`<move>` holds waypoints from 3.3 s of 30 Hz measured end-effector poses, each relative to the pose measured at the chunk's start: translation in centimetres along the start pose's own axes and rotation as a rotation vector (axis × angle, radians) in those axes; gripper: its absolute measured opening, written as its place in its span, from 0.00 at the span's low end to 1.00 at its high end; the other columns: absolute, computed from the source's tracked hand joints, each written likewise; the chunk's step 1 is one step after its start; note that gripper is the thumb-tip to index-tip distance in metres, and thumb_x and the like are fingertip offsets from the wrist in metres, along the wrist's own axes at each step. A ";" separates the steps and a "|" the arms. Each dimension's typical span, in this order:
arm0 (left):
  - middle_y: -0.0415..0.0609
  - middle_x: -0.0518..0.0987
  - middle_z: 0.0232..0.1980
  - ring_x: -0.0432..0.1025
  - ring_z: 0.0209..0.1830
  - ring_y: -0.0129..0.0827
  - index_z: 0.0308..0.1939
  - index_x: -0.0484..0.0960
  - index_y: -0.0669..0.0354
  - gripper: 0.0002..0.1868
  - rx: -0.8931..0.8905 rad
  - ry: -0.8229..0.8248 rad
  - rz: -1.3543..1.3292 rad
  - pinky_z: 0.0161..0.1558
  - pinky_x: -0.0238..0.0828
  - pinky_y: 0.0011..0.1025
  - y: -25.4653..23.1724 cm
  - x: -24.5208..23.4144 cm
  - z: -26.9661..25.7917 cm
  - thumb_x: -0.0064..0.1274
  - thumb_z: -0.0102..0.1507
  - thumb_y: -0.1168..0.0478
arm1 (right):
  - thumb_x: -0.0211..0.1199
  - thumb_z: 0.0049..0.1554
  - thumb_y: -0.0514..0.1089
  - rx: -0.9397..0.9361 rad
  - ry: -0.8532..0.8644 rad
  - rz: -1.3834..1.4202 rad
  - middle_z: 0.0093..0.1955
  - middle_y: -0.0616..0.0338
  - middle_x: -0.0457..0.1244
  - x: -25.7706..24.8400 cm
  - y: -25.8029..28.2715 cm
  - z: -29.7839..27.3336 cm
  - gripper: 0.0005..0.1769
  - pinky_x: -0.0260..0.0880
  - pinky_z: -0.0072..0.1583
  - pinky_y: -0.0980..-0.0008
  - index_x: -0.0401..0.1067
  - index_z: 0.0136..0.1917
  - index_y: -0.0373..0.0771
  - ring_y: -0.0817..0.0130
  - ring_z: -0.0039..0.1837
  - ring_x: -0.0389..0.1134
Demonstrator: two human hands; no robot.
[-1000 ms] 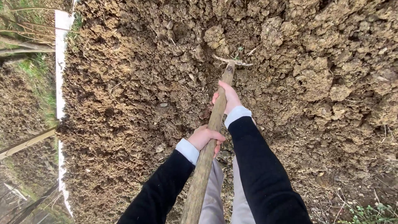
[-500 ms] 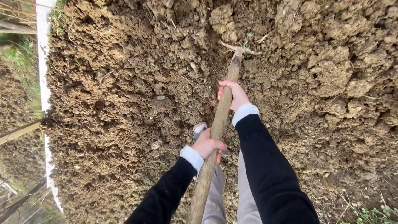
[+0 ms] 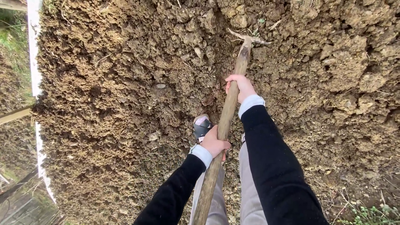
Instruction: The person repeatedly plunges a garden fork into the ground by hand and pulls back on the handle to loosen the soil.
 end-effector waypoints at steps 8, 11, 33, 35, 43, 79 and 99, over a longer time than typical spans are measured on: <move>0.60 0.73 0.66 0.70 0.68 0.53 0.79 0.54 0.59 0.54 -0.171 -0.021 0.294 0.69 0.65 0.48 -1.1 1.2 -0.4 0.60 0.50 0.55 | 0.68 0.39 0.40 -0.030 -0.009 0.019 0.22 0.47 0.59 -1.5 -3.4 2.6 0.11 0.69 0.31 0.61 0.69 0.24 0.34 0.53 0.26 0.67; 0.62 0.77 0.60 0.74 0.63 0.56 0.77 0.57 0.59 0.49 -0.152 -0.105 0.392 0.65 0.71 0.49 6.3 2.4 4.5 0.58 0.53 0.56 | 0.69 0.39 0.37 -0.042 -0.017 0.050 0.23 0.50 0.59 -1.7 -5.1 2.4 0.09 0.70 0.32 0.63 0.69 0.27 0.34 0.57 0.26 0.67; 0.63 0.80 0.49 0.77 0.55 0.60 0.59 0.64 0.57 0.29 -0.043 -0.217 0.582 0.58 0.75 0.52 14.1 4.9 1.1 0.55 0.58 0.53 | 0.72 0.40 0.34 -0.092 -0.043 0.056 0.26 0.55 0.62 -2.8 -9.1 -4.3 0.15 0.72 0.31 0.63 0.66 0.35 0.40 0.61 0.27 0.66; 0.63 0.81 0.48 0.77 0.52 0.59 0.66 0.60 0.56 0.34 -0.036 -0.211 0.559 0.57 0.76 0.49 14.0 4.8 -0.9 0.54 0.58 0.57 | 0.67 0.43 0.33 -0.052 -0.085 0.064 0.27 0.57 0.59 -1.0 -7.1 -9.2 0.17 0.68 0.33 0.65 0.62 0.41 0.41 0.65 0.28 0.63; 0.45 0.81 0.36 0.74 0.36 0.37 0.45 0.76 0.52 0.20 0.145 -0.166 0.172 0.41 0.75 0.31 13.2 5.2 -3.9 0.56 0.48 0.64 | 0.68 0.46 0.34 -0.026 -0.393 -0.063 0.31 0.51 0.62 -1.4 -2.6 -16.1 0.23 0.66 0.32 0.65 0.60 0.51 0.39 0.65 0.30 0.64; 0.65 0.66 0.20 0.68 0.08 0.48 0.67 0.59 0.62 0.43 -0.065 0.308 -0.302 0.11 0.66 0.40 8.8 0.9 -18.3 0.56 0.49 0.81 | 0.62 0.60 0.67 0.190 -0.276 0.543 0.30 0.52 0.54 2.3 -4.4 -33.5 0.30 0.58 0.32 0.63 0.59 0.49 0.38 0.64 0.28 0.55; 0.62 0.66 0.19 0.65 0.07 0.50 0.40 0.58 0.65 0.27 -0.309 0.071 -0.073 0.09 0.61 0.44 2.9 2.4 -16.9 0.55 0.45 0.81 | 0.63 0.59 0.68 0.412 -0.129 0.787 0.29 0.53 0.59 0.3 -7.7 -26.7 0.27 0.65 0.31 0.65 0.61 0.47 0.43 0.66 0.26 0.58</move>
Point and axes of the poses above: each hand's wrist, its own z-axis towards the middle knuckle, its own x-axis out of the palm, y = z × x, the point moved 1 cm from there along z, towards the middle knuckle
